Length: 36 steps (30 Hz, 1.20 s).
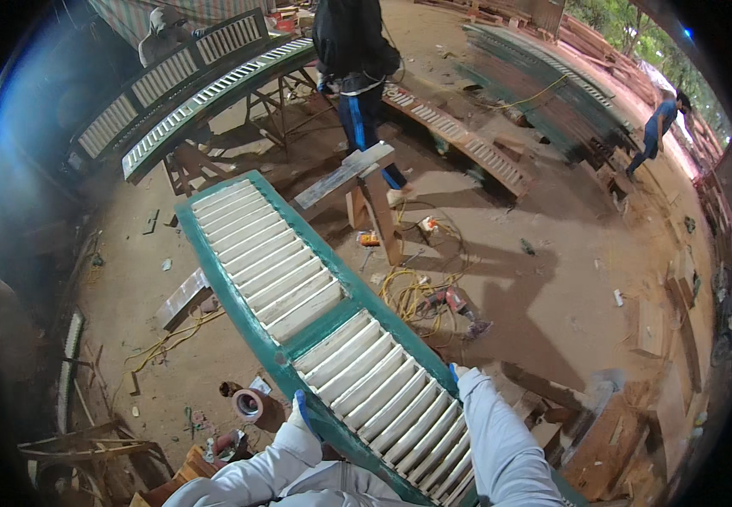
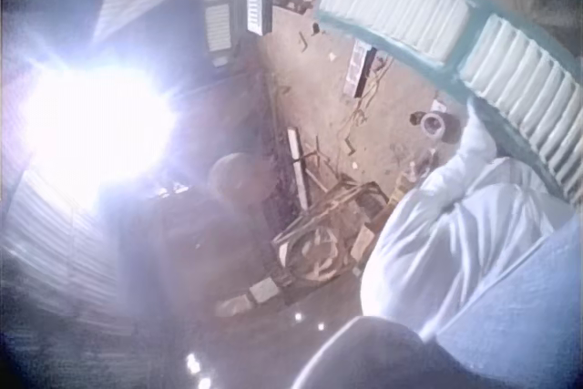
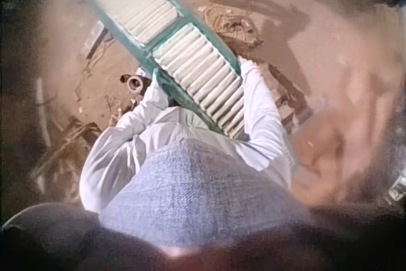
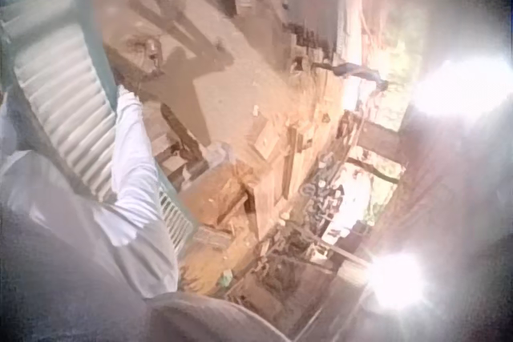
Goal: The person sands a long green-framed wooden slat panel using a handheld power sander, moving the tool along the slats. After sanding, they carry the panel and place it on a stack of similar panels. The person then walks to a table and handles a metal thermos and a water bottle.
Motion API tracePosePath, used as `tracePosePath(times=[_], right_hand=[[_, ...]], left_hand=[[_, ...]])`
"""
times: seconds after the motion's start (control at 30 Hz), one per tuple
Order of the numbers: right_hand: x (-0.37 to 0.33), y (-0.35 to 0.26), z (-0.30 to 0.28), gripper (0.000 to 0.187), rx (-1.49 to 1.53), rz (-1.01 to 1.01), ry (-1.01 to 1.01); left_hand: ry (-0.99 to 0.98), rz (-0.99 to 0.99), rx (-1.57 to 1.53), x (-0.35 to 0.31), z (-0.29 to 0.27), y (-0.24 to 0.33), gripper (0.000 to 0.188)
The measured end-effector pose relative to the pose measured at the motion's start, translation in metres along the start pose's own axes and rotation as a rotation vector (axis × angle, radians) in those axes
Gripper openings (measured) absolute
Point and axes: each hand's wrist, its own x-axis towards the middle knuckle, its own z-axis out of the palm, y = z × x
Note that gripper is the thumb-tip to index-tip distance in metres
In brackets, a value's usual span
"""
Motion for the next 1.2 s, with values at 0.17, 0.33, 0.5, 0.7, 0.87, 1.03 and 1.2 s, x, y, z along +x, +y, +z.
tracePosePath(times=[0.17,0.33,0.5,0.7,0.87,1.03,1.2], right_hand=[[-0.057,0.012,-0.028,0.043,-0.019,-0.011,0.142],[-0.152,-0.016,-0.082,0.041,-0.012,-0.004,0.278],[-0.243,-0.007,-0.096,0.039,0.058,0.062,0.414],[-0.313,-0.001,-0.067,0.036,0.135,0.129,0.605],[-0.356,0.019,-0.042,0.034,0.208,0.207,0.773],[-0.414,0.053,-0.02,0.032,0.223,0.292,0.934],[-0.459,0.064,0.001,0.029,0.864,0.166,1.044]], left_hand=[[-0.074,-0.229,0.098,-0.122,0.105,0.004,0.037],[-0.034,-0.125,0.119,-0.176,0.117,-0.025,0.037],[-0.108,-0.268,0.306,-0.242,0.184,-0.004,0.045],[-0.307,-0.32,0.389,-0.227,0.164,0.019,0.045],[-0.41,-0.334,0.497,-0.216,0.176,0.022,0.048],[-0.473,-0.453,0.386,-0.19,0.192,0.018,0.038],[-0.361,-0.447,0.723,-0.145,0.212,-0.011,0.044]])
